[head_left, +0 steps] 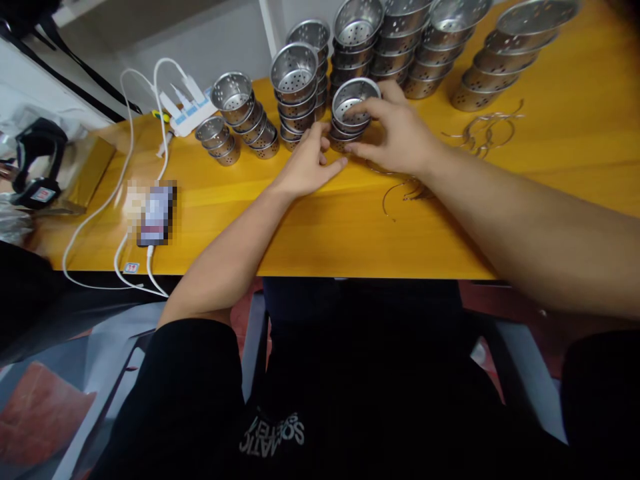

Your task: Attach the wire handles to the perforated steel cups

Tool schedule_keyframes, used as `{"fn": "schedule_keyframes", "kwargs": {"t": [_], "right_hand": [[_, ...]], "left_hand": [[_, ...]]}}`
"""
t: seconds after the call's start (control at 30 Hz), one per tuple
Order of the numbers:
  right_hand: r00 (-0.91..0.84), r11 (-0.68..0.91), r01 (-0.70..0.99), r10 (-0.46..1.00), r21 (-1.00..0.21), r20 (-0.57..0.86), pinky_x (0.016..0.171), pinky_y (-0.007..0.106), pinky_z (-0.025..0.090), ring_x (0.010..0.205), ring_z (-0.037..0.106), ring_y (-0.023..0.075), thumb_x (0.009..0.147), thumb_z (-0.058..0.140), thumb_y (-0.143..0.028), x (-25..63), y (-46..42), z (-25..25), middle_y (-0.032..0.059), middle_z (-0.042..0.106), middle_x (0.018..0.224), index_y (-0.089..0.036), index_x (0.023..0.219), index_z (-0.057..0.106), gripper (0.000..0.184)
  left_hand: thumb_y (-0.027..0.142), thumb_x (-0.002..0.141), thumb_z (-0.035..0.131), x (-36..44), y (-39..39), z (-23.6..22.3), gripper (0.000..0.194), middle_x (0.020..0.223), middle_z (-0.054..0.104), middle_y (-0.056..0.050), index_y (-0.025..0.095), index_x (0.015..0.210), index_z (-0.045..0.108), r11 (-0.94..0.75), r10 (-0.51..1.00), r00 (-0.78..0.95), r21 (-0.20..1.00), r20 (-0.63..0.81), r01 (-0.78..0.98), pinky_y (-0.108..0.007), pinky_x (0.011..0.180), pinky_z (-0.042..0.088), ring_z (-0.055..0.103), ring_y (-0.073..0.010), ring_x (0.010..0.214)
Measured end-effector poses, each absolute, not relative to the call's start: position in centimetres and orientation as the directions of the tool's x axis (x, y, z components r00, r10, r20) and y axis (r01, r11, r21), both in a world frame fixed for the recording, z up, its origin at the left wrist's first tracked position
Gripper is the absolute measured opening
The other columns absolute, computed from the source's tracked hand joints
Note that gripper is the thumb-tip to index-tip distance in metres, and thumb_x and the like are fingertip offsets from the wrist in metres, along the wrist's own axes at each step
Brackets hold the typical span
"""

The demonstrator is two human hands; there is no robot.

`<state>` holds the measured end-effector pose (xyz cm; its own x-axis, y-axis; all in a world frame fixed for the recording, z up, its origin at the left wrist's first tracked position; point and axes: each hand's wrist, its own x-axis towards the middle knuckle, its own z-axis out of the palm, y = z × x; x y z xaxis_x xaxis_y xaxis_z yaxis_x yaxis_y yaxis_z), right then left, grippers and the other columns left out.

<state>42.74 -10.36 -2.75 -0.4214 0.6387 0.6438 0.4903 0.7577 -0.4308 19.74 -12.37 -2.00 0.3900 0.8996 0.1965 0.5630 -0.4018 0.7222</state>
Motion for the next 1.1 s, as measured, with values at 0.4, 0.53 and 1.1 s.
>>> {"fn": "schedule_keyframes", "kwargs": {"t": [0.4,0.53,1.1], "right_hand": [[-0.502,0.782,0.452,0.621,-0.429,0.602,0.117,0.049,0.047,0.123,0.056,0.0286,0.083,0.08,-0.061,44.8,-9.3,-2.6,0.0064,0.059,0.135,-0.038,0.124,0.072,0.048],[-0.534,0.8,0.436,0.599,-0.413,0.597,0.122,0.049,0.042,0.128,0.055,0.0302,0.08,0.084,-0.058,44.9,-9.5,-2.1,0.0048,0.056,0.141,-0.04,0.127,0.072,0.051],[-0.506,0.788,0.421,0.615,-0.45,0.605,0.115,0.049,0.05,0.12,0.061,0.0277,0.09,0.073,-0.06,44.4,-9.5,-1.8,0.0036,0.065,0.132,-0.04,0.118,0.076,0.035]], "left_hand": [[0.048,0.084,0.076,20.4,-11.0,-3.3,0.084,0.162,0.05,-0.006,0.037,0.153,0.029,-0.494,0.839,0.473,0.74,0.269,0.457,-0.051,0.128,0.046,0.049,-0.0268,0.15],[0.046,0.087,0.073,20.7,-11.4,-2.9,0.086,0.164,0.047,-0.008,0.033,0.156,0.023,-0.502,0.838,0.458,0.746,0.296,0.437,-0.048,0.128,0.046,0.054,-0.0265,0.146],[0.041,0.088,0.074,20.9,-12.0,-2.0,0.074,0.157,0.055,-0.012,0.028,0.149,0.036,-0.459,0.871,0.42,0.732,0.257,0.504,-0.047,0.128,0.044,0.058,-0.0281,0.14]]}}
